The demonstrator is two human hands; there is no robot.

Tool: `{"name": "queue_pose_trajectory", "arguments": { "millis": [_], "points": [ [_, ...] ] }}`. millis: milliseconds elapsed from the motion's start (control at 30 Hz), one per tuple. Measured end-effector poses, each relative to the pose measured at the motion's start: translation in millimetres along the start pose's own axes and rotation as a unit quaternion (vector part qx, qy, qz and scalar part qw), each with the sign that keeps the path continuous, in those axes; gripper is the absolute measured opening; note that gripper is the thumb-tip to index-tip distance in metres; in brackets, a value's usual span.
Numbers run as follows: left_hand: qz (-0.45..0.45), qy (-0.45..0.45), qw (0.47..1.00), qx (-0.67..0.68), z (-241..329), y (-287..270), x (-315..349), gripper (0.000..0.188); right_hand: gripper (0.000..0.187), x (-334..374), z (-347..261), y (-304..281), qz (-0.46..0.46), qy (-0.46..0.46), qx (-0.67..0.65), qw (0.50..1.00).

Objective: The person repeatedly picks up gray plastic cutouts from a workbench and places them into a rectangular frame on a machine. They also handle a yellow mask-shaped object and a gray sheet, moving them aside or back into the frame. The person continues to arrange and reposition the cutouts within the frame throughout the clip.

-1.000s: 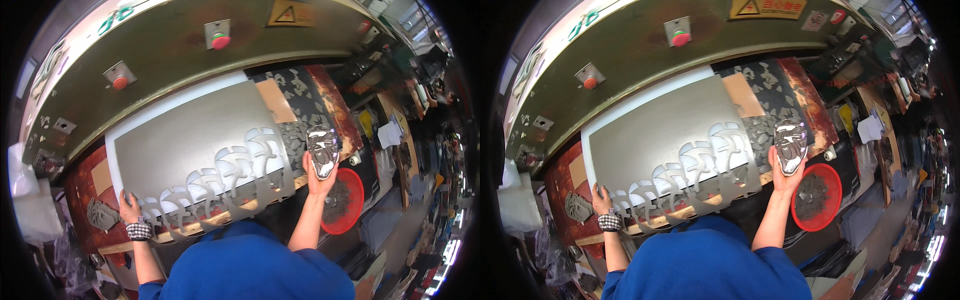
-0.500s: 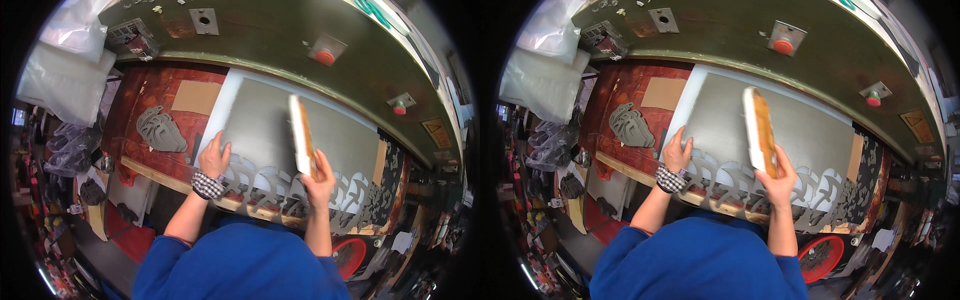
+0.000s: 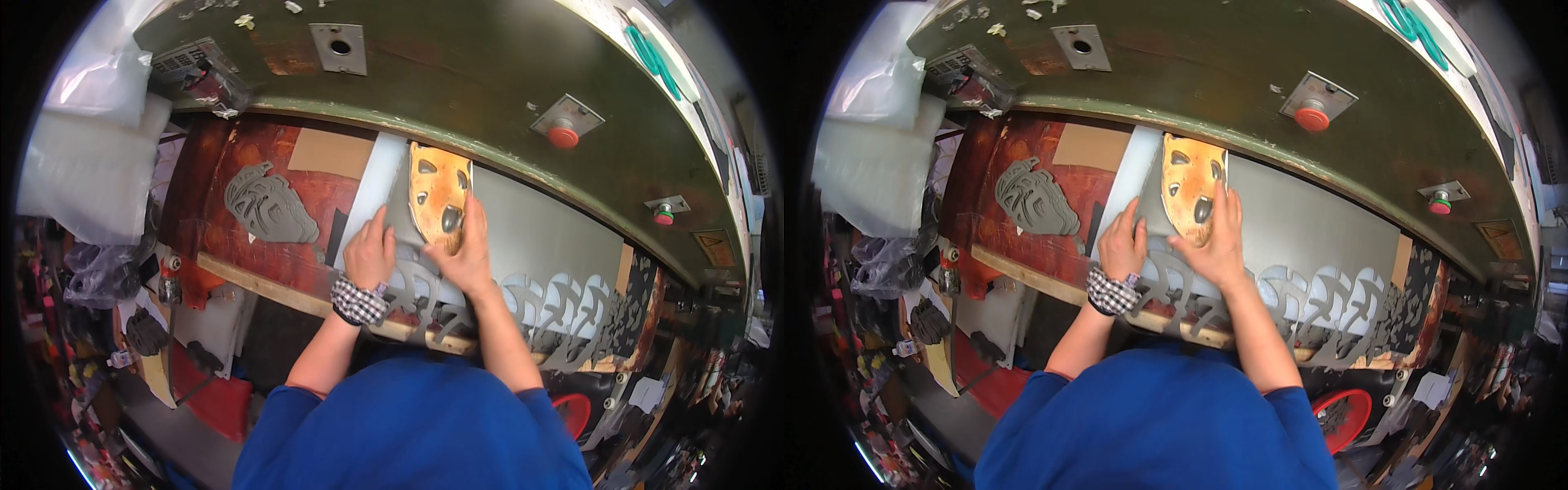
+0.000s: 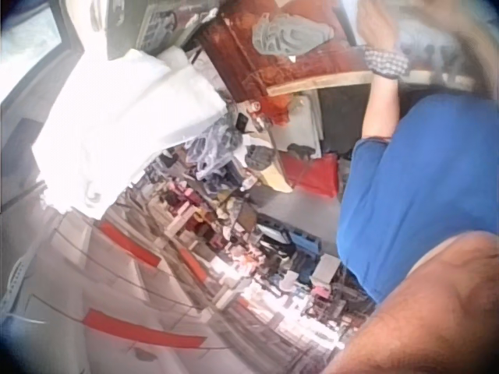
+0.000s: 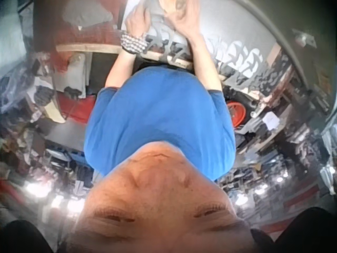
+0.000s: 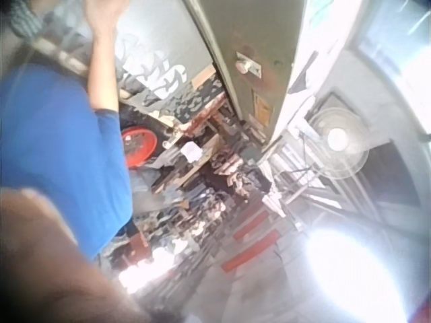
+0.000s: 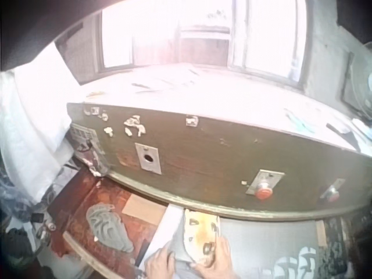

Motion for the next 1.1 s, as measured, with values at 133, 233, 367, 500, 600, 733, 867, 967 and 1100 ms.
{"name": "queue_pose_trajectory", "arguments": {
  "millis": [133, 233, 367, 500, 600, 733, 867, 967, 1100],
  "points": [
    [0.004, -0.024, 0.997, 0.068, -14.3, 1.3, -10.1, 0.031, 0.073, 4.5, 40.7, -74.4, 0.109, 0.070, -0.135, 0.982],
    [0.023, -0.099, 0.993, 0.051, -30.5, -6.5, -4.9, 0.030, 0.071, -2.5, 75.2, -181.8, 0.294, 0.100, -0.017, 0.950],
    [0.040, -0.148, 0.988, 0.027, -43.7, -6.3, 1.1, 0.012, 0.073, -24.8, 95.2, -313.0, 0.484, 0.079, 0.097, 0.866],
    [0.038, -0.030, 0.996, -0.072, -34.8, 17.1, -26.2, 0.012, 0.088, -65.7, 95.6, -329.0, 0.463, 0.030, 0.219, 0.858],
    [0.048, -0.025, 0.994, -0.094, -33.5, 28.2, -50.0, 0.013, 0.089, -68.7, 96.8, -320.5, 0.479, 0.036, 0.188, 0.857],
    [0.036, -0.035, 0.994, -0.101, -31.1, 24.4, -53.4, 0.014, 0.088, -54.2, 102.9, -321.3, 0.435, 0.026, 0.224, 0.872],
    [0.036, -0.073, 0.990, -0.113, -40.5, 25.9, -41.0, 0.020, 0.080, -10.7, 128.3, -325.4, 0.312, 0.018, 0.368, 0.876],
    [-0.016, -0.122, 0.988, -0.098, -54.7, 39.2, -31.3, 0.022, 0.068, 63.1, 175.6, -333.2, 0.312, 0.280, 0.475, 0.773],
    [0.047, -0.057, 0.997, -0.019, -45.3, 45.3, -32.8, 0.017, 0.057, 101.6, 189.5, -317.8, 0.296, 0.130, 0.505, 0.800]
  ]
}}
Point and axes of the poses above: each hand's wrist, its own x-axis away from the middle knuckle, its own y-axis out of the palm, z = x × y, the point moved 6 cm from there along -x, towards the middle knuckle, and after that the axes turned 6 degrees about -x, right-handed, at the moved point
